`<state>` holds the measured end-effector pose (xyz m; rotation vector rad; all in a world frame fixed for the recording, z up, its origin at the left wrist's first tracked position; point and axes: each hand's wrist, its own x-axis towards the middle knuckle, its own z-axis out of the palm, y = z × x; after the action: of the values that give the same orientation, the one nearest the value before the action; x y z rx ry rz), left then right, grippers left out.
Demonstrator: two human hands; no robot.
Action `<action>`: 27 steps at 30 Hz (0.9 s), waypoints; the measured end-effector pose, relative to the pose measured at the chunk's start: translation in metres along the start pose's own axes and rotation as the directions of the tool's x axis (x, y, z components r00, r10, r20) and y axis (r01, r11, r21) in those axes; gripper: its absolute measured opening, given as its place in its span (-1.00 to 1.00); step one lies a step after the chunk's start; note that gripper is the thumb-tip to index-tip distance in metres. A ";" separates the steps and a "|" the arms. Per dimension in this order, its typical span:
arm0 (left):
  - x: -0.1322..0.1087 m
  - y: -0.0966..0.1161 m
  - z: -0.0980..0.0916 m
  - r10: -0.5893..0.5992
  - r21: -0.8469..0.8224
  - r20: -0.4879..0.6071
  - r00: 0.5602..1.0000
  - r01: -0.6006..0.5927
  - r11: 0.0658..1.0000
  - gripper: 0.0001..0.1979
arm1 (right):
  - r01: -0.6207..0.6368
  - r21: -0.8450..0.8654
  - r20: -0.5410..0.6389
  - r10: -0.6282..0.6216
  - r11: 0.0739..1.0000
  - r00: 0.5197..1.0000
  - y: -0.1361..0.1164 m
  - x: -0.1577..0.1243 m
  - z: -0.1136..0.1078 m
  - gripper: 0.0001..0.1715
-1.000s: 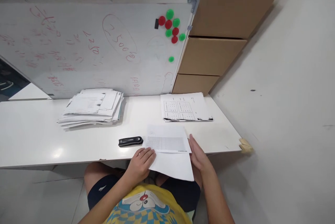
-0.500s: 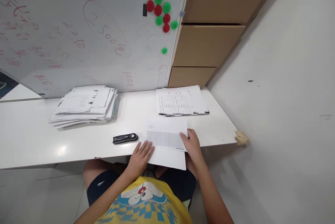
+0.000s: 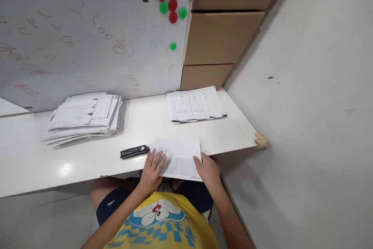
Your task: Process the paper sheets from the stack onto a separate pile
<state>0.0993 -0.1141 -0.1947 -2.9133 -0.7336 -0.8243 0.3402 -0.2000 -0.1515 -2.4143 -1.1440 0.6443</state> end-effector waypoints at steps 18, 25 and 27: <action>-0.012 -0.022 -0.038 0.073 0.143 -0.128 0.989 -0.054 0.988 -0.54 | -0.161 0.812 0.233 -0.059 0.562 0.971 0.002 -0.009 0.023 -0.43; -0.016 -0.041 -0.067 0.213 0.025 0.122 0.969 -0.218 0.976 -0.52 | -0.099 0.642 0.255 -0.090 0.760 0.963 0.003 0.010 0.007 -0.57; -0.013 -0.045 -0.073 0.108 0.029 0.086 0.990 -0.111 0.993 -0.50 | -0.064 0.615 0.229 -0.101 0.786 0.968 0.004 0.010 0.005 -0.58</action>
<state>0.0338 -0.0901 -0.1431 -2.9428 -0.5796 -0.6756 0.3454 -0.1935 -0.1595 -1.7829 -0.8539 1.1436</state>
